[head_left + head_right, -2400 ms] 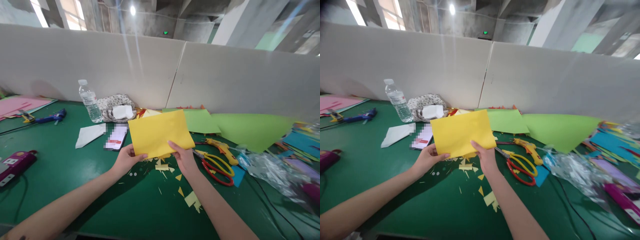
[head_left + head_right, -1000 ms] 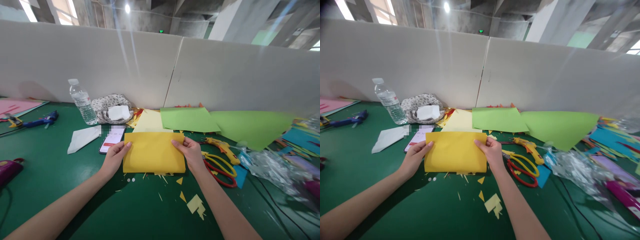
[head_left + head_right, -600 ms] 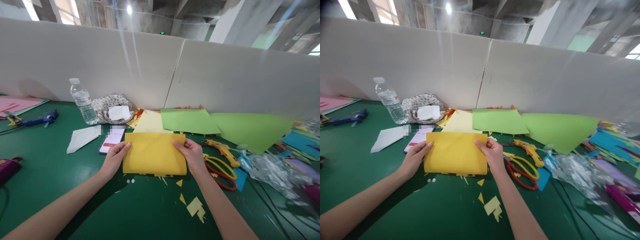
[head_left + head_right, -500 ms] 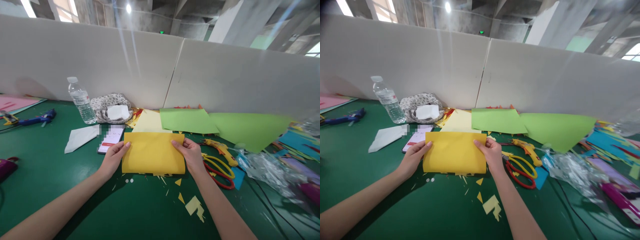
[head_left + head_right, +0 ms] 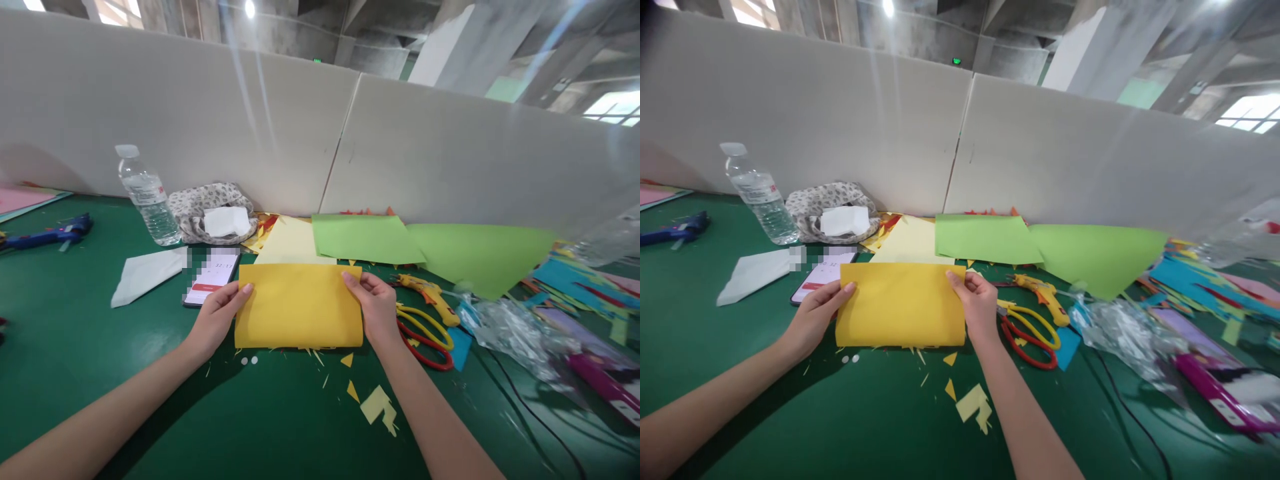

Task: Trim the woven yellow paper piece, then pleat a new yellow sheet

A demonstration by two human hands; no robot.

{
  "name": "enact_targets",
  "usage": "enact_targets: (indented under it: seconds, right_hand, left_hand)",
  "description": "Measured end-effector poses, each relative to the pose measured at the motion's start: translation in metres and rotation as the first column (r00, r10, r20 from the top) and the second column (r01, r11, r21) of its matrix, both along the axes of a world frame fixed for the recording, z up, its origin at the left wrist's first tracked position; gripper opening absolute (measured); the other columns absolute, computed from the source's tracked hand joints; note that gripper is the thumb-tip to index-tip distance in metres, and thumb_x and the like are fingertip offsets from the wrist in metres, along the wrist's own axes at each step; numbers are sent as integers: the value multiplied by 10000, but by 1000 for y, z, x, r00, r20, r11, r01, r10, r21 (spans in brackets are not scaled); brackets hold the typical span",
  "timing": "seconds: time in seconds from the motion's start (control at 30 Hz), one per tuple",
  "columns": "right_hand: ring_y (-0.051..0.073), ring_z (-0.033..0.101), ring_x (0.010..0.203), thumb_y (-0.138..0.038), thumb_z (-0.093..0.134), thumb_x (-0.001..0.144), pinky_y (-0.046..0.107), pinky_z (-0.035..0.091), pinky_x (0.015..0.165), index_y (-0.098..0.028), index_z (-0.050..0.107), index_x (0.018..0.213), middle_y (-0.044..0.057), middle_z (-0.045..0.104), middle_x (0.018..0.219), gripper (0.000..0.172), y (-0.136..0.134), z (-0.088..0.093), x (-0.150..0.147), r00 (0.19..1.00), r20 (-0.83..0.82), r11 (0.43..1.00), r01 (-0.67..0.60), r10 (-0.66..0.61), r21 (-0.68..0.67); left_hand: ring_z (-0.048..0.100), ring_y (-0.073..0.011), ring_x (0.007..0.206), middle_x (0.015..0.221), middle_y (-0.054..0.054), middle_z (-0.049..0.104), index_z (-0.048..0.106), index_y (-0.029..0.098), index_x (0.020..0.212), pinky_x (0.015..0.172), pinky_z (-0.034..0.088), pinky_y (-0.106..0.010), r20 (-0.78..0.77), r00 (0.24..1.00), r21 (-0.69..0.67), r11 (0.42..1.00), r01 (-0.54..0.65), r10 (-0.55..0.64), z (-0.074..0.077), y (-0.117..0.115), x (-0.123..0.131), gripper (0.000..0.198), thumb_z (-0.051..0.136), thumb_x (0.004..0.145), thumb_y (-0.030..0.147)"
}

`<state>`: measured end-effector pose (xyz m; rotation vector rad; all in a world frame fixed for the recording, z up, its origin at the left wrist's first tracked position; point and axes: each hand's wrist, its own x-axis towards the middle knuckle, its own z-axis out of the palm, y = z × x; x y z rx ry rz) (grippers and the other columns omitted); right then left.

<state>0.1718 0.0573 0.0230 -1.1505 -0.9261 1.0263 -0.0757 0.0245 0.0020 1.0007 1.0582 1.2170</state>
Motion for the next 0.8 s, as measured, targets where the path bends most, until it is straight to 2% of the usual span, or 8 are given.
enact_targets:
  seconds: [0.17, 0.43, 0.67, 0.8]
  right_hand:
    - [178, 627, 601, -380, 779, 547, 295, 504, 578, -184, 663, 674, 16, 688, 667, 261, 0, -1, 0, 1000, 14, 1000, 6, -6, -5]
    - [188, 629, 603, -407, 773, 550, 302, 505, 576, -192, 652, 670, 12, 687, 658, 274, 0, 0, 0, 999, 31, 1000, 12, -12, -12]
    - [186, 632, 624, -373, 775, 563, 300, 509, 595, -198, 657, 671, 9, 690, 678, 237, -1, 0, -1, 1000, -3, 1000, -8, 8, -12]
    - [180, 630, 623, -367, 775, 565, 295, 514, 597, -198, 658, 673, 10, 690, 687, 232, -1, 0, -1, 1000, -10, 1000, -16, 16, -5]
  left_hand:
    - [627, -222, 861, 983, -57, 681, 620, 183, 1011, 669, 512, -264, -54, 998, 3, 1000, -10, 10, -1, 1, 0, 427, 626, 721, 497]
    - [622, -242, 890, 1018, -65, 670, 608, 197, 1041, 647, 519, -279, -58, 998, -7, 1000, -6, 6, 0, -1, 1, 468, 626, 706, 523]
    - [628, -199, 834, 954, -28, 682, 626, 219, 984, 670, 509, -258, -20, 1000, -11, 1000, -14, 14, 0, 0, 1, 391, 648, 704, 490]
    - [628, -206, 836, 963, -42, 680, 623, 203, 987, 670, 510, -262, -29, 999, -11, 1000, -18, 17, 0, 0, 0, 406, 646, 704, 493]
